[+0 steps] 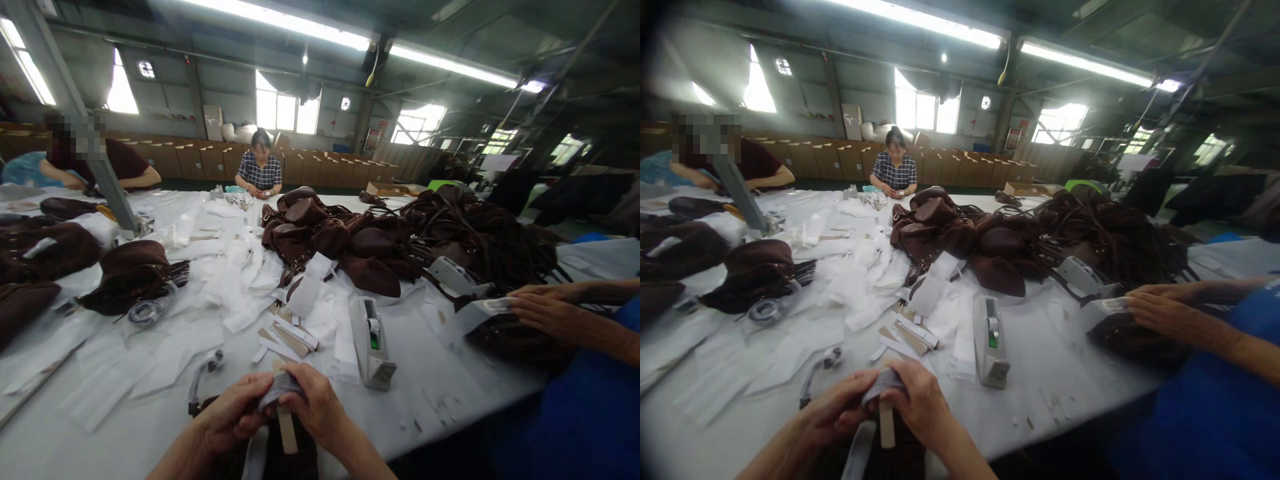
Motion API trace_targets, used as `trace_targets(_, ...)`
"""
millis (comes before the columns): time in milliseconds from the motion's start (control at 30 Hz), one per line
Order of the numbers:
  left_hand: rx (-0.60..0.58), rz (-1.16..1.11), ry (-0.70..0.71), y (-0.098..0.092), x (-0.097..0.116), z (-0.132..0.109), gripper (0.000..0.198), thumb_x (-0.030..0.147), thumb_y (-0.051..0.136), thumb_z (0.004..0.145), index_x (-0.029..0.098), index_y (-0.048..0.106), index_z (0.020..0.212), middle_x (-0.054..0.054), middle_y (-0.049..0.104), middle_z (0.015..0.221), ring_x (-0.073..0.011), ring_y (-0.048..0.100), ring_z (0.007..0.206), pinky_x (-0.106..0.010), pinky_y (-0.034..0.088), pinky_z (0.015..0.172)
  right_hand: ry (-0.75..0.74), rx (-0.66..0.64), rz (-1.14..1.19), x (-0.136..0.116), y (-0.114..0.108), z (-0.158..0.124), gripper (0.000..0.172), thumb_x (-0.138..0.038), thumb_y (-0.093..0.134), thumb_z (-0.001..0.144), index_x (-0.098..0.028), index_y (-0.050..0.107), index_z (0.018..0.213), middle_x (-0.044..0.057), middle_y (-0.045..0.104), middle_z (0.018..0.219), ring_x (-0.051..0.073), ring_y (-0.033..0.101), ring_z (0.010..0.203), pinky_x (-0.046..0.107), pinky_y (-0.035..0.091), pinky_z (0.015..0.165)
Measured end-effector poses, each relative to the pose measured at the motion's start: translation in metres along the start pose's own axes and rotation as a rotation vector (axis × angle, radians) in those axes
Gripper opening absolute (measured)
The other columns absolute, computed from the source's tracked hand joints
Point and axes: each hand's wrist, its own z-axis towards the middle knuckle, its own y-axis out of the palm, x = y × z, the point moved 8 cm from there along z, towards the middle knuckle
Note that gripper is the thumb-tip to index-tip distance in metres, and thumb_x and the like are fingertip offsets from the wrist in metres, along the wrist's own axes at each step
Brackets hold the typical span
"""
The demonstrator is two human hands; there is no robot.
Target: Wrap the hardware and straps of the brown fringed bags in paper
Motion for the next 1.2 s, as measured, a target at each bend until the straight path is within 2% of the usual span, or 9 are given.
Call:
trace_targets(167, -0.071, 0.062, -0.083, 0.014, 0.002, -0.008, 0.032, 0.045, 0.067, 0.079, 0.015, 0.057, 0.086, 0.005, 0.055, 0.059, 0.0024, 0.026, 0.026, -0.015, 0.006, 0.027, -0.069, -0.118, -0.105, 0.002, 0.02, 0.0, 0.047, -0.054, 0.032, 0.095, -0.018, 0.056, 0.112, 0.005, 0.061, 0.075, 0.018, 0.057, 0.066, 0.027, 0.046, 0.06)
trace_targets(367, 0.0, 0.164, -0.047, 0.027, 0.019, -0.005, 0.033, 0.048, 0.066, 0.078, 0.016, 0.055, 0.078, 0.009, 0.049, 0.051, 0.0026, 0.021, 0.025, -0.015, 0.007, 0.026, -0.139, -0.234, -0.109, -0.003, 0.018, 0.006, 0.045, -0.049, 0.03, 0.097, -0.015, 0.056, 0.111, 0.008, 0.063, 0.083, 0.02, 0.058, 0.074, 0.03, 0.049, 0.068)
trace_targets(433, 0.039, 0.125, -0.002, 0.022, 0.021, 0.0, 0.035, 0.048, 0.069, 0.076, 0.017, 0.053, 0.079, 0.01, 0.047, 0.048, 0.0024, 0.018, 0.026, -0.015, 0.006, 0.026, -0.124, -0.176, -0.079, -0.001, 0.008, 0.004, 0.044, -0.046, 0.031, 0.098, -0.015, 0.05, 0.124, 0.011, 0.064, 0.1, 0.022, 0.059, 0.091, 0.033, 0.05, 0.08)
trace_targets(533, 0.096, 0.021, -0.004, 0.007, 0.015, 0.006, 0.037, 0.049, 0.07, 0.074, 0.02, 0.048, 0.083, 0.01, 0.048, 0.047, 0.0016, 0.016, 0.026, -0.014, 0.004, 0.027, -0.145, -0.032, -0.179, -0.002, -0.008, -0.006, 0.043, -0.039, 0.047, 0.093, -0.019, 0.046, 0.132, 0.015, 0.053, 0.127, 0.028, 0.049, 0.117, 0.046, 0.042, 0.098)
trace_targets(667, 0.092, 0.007, -0.029, 0.005, 0.007, 0.012, 0.033, 0.045, 0.068, 0.078, 0.02, 0.046, 0.08, 0.011, 0.044, 0.048, 0.0016, 0.017, 0.026, -0.013, 0.003, 0.027, -0.256, 0.013, -0.201, -0.016, -0.006, -0.019, 0.026, -0.018, 0.056, 0.089, -0.029, 0.063, 0.111, 0.006, 0.062, 0.117, 0.023, 0.053, 0.11, 0.041, 0.044, 0.095)
trace_targets(733, 0.098, 0.078, 0.018, 0.008, 0.009, 0.016, 0.031, 0.043, 0.067, 0.078, 0.019, 0.048, 0.079, 0.011, 0.044, 0.049, 0.0013, 0.022, 0.025, -0.013, 0.006, 0.026, -0.193, 0.096, -0.085, -0.014, -0.008, -0.018, 0.024, -0.013, 0.053, 0.09, -0.028, 0.066, 0.104, 0.004, 0.067, 0.106, 0.019, 0.057, 0.1, 0.036, 0.047, 0.087)
trace_targets(867, 0.153, 0.293, 0.111, 0.014, 0.018, 0.017, 0.032, 0.044, 0.068, 0.077, 0.015, 0.057, 0.083, 0.006, 0.054, 0.057, -0.0002, 0.033, 0.025, -0.014, 0.018, 0.026, 0.091, 0.224, 0.162, 0.008, -0.005, -0.01, 0.015, -0.021, 0.058, 0.088, -0.027, 0.072, 0.093, 0.004, 0.069, 0.092, 0.02, 0.061, 0.09, 0.035, 0.05, 0.082)
trace_targets(1033, 0.171, 0.388, 0.16, 0.019, 0.023, 0.011, 0.035, 0.046, 0.067, 0.076, 0.015, 0.06, 0.09, 0.002, 0.058, 0.066, -0.0063, 0.05, 0.03, -0.016, 0.034, 0.029, 0.462, 0.188, 0.469, 0.032, 0.003, -0.002, 0.013, -0.032, 0.068, 0.081, -0.022, 0.075, 0.076, 0.005, 0.068, 0.089, 0.02, 0.063, 0.084, 0.031, 0.051, 0.075)
trace_targets(1200, 0.185, 0.31, 0.152, 0.016, 0.017, 0.013, 0.038, 0.053, 0.057, 0.082, 0.015, 0.058, 0.089, 0.0, 0.061, 0.069, -0.0076, 0.053, 0.031, -0.015, 0.034, 0.028, 0.598, 0.152, 0.486, 0.039, -0.001, 0.003, 0.016, -0.033, 0.074, 0.074, -0.018, 0.07, 0.078, 0.001, 0.066, 0.075, 0.016, 0.059, 0.069, 0.026, 0.048, 0.063)
